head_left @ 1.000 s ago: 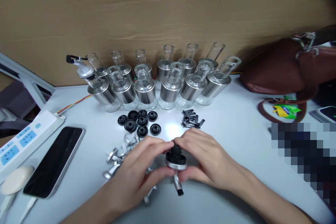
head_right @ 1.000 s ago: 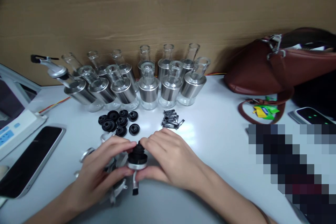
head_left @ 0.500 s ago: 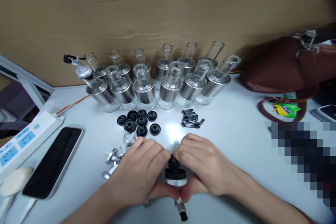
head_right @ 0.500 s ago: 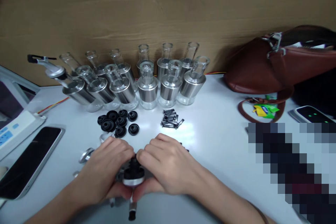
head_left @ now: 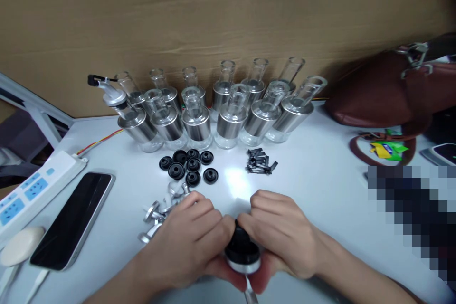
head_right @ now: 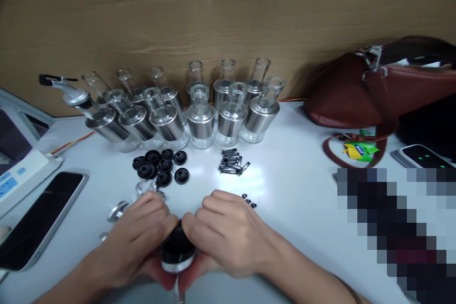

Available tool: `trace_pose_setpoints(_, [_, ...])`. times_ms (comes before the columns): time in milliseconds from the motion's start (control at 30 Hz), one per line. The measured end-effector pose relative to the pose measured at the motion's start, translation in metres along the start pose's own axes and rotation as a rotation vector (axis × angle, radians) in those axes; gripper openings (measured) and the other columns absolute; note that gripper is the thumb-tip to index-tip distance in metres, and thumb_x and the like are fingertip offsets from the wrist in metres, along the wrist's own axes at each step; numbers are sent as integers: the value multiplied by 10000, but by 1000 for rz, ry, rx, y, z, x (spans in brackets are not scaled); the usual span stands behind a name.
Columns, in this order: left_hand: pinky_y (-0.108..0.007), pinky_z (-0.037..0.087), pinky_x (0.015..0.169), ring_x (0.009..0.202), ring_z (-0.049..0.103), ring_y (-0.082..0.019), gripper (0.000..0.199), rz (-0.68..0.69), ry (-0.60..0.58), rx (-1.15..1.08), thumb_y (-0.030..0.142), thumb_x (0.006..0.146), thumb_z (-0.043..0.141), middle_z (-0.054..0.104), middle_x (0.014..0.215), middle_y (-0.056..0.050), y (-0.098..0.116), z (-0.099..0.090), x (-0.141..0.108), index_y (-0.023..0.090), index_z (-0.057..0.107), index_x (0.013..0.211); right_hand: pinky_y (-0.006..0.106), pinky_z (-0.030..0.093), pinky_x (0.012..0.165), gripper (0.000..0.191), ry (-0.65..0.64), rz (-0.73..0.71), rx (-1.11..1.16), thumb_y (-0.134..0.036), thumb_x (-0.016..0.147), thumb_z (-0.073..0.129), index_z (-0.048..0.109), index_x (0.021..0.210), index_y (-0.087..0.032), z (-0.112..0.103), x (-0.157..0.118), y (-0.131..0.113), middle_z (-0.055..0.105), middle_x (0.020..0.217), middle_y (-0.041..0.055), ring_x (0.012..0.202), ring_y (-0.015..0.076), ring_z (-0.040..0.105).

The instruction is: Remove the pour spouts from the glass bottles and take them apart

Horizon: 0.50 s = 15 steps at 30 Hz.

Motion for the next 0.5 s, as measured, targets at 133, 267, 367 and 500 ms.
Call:
trace_pose_setpoints(133, [-264, 343, 599, 530, 373, -106, 412, 18, 30, -11, 483, 965, 282, 434, 547, 54, 1, -2, -1, 146, 498, 864, 276, 253, 463, 489, 13, 9, 58, -466, 990, 280, 548, 728, -153, 1, -1, -2, 362, 505, -38, 486, 117, 291])
trace_pose_setpoints(267, [-265, 346, 589, 522, 384, -104, 381, 0, 28, -39, 482, 953, 340, 433, 549, 55, 0, -2, -3, 145, 512, 909, 257, 291, 474, 516, -12, 61, 88, -472, 994, 244, 553, 736, -150, 1, -1, -2, 374, 523, -32, 491, 112, 320])
trace_pose_setpoints(367, [-260, 344, 576, 513, 381, -102, 358, -7, 48, -65, 465, 956, 353, 430, 542, 57, -1, -3, -3, 151, 512, 890, 251, 311, 482, 544, -45, 69, 89, -461, 1000, 191, 567, 769, -142, 0, 0, -3, 388, 519, -26, 486, 113, 345])
trace_pose_setpoints(500, [-250, 338, 559, 514, 384, -98, 340, -42, 64, -168, 464, 949, 376, 426, 547, 56, 0, -2, -3, 167, 504, 844, 232, 343, 485, 546, -56, 99, 151, -477, 992, 205, 579, 788, -136, -1, 0, -5, 426, 518, -18, 485, 108, 387])
Point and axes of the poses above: each hand's wrist, its own x-axis towards the middle knuckle, its own z-axis out of the palm, y = z × x, the point moved 2 cm from there along x, towards the middle knuckle
